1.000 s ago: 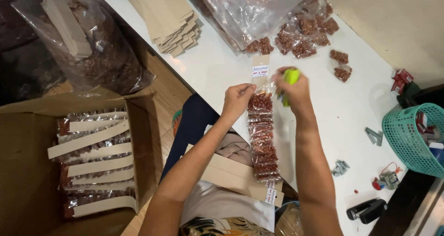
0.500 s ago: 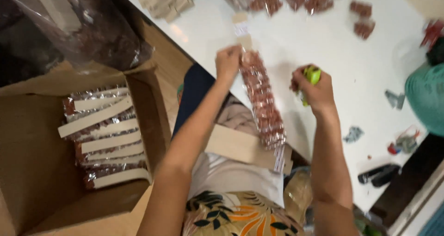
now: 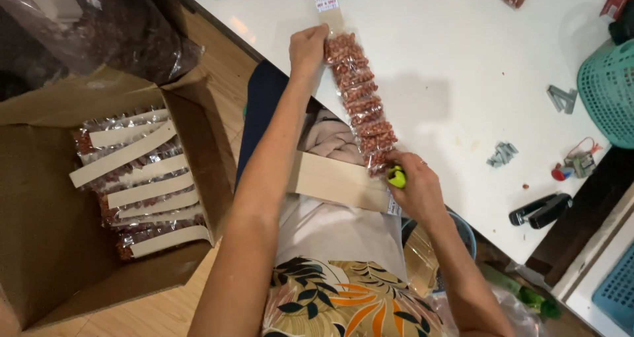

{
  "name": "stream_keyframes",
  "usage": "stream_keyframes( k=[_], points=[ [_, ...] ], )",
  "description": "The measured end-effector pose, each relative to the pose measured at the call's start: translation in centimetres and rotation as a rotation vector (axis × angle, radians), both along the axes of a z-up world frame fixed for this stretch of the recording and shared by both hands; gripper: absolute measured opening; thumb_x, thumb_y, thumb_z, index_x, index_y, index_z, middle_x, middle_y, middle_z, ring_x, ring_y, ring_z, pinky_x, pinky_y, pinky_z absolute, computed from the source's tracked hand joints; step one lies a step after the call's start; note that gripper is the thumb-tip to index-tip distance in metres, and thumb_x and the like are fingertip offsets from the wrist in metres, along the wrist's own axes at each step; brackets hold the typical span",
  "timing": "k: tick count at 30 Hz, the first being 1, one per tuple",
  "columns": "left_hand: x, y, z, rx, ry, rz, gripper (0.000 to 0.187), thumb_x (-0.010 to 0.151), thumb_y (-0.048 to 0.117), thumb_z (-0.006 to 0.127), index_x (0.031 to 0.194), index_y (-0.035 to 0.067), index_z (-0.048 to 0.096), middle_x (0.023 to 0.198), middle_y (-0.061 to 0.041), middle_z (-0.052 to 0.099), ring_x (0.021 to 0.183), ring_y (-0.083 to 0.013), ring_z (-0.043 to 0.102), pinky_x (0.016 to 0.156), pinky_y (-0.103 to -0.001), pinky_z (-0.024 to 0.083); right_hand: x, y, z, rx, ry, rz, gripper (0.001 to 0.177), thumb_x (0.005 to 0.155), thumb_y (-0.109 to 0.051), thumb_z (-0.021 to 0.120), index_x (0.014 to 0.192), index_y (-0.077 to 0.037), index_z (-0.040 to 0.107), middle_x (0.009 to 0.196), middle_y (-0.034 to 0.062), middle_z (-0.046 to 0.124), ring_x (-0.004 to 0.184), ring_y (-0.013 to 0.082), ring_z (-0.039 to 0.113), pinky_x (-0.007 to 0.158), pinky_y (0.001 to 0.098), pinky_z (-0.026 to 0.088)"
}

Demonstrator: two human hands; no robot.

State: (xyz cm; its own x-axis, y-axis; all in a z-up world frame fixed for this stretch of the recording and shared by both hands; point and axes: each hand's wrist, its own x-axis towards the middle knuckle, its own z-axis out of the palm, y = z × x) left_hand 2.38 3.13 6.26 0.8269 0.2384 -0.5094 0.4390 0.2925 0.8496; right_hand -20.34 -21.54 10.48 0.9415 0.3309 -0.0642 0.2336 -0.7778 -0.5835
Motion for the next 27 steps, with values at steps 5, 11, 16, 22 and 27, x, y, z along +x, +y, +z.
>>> stream_keyframes(
  k=[5,11,16,22,27],
  points=[
    [0.4,0.4,-0.8,0.064,0.035,-0.018,0.03,0.088,0.028,0.067,0.096,0.003,0.081,0.097,-0.008,0.079,0.089,-0.0192,0.072,0.078,-0.029,0.054,1.5,1.5,-0.4,-0.238,-0.047,0.023,0.093,0.078,-0.012,0.071,0.16,-0.011,0.028,0.118,0.0213,0.064,0.087,0.046,0.064,0.063,0.0534,0.052],
    [0.1,0.6,-0.2,0.062,0.013,-0.057,0.031,0.091,0.029,0.064,0.093,0.004,0.082,0.095,-0.009,0.08,0.086,-0.019,0.072,0.076,-0.028,0.053,3.4,3.7,1.6,-0.435,0.052,0.003,0.075,0.082,-0.014,0.074,0.151,-0.006,0.047,0.103,0.0148,0.053,0.075,0.0362,0.063,0.059,0.048,0.057],
    [1.2,-0.1,-3.8,0.156,0.017,-0.063,0.036,0.089,0.037,0.066,0.106,0.008,0.081,0.1,-0.013,0.079,0.098,-0.0283,0.074,0.085,-0.038,0.057,6.2,5.7,3.8,-0.573,-0.155,0.129,0.037,0.079,-0.021,0.08,0.108,-0.006,0.063,0.141,0.0181,0.051,0.107,0.0361,0.065,0.072,0.0429,0.062],
    [2.1,-0.4,-6.5,0.27,-0.009,-0.074,0.036,0.087,0.042,0.067,0.103,0.014,0.083,0.092,-0.014,0.079,0.096,-0.0324,0.075,0.085,-0.045,0.058,8.3,4.6,-0.3,-0.525,-0.414,0.22,0.027,0.074,-0.019,0.073,0.099,-0.01,0.067,0.132,0.0103,0.061,0.099,0.0272,0.067,0.072,0.0366,0.059],
    [2.0,-0.2,-6.4,0.245,-0.021,-0.074,0.034,0.087,0.04,0.067,0.102,0.014,0.083,0.081,-0.01,0.077,0.082,-0.0254,0.075,0.076,-0.038,0.059,10.5,6.0,0.2,-0.46,-0.149,0.133,0.045,0.082,-0.022,0.074,0.123,-0.006,0.064,0.122,0.0174,0.062,0.096,0.0329,0.07,0.075,0.0401,0.061]
  ],
)
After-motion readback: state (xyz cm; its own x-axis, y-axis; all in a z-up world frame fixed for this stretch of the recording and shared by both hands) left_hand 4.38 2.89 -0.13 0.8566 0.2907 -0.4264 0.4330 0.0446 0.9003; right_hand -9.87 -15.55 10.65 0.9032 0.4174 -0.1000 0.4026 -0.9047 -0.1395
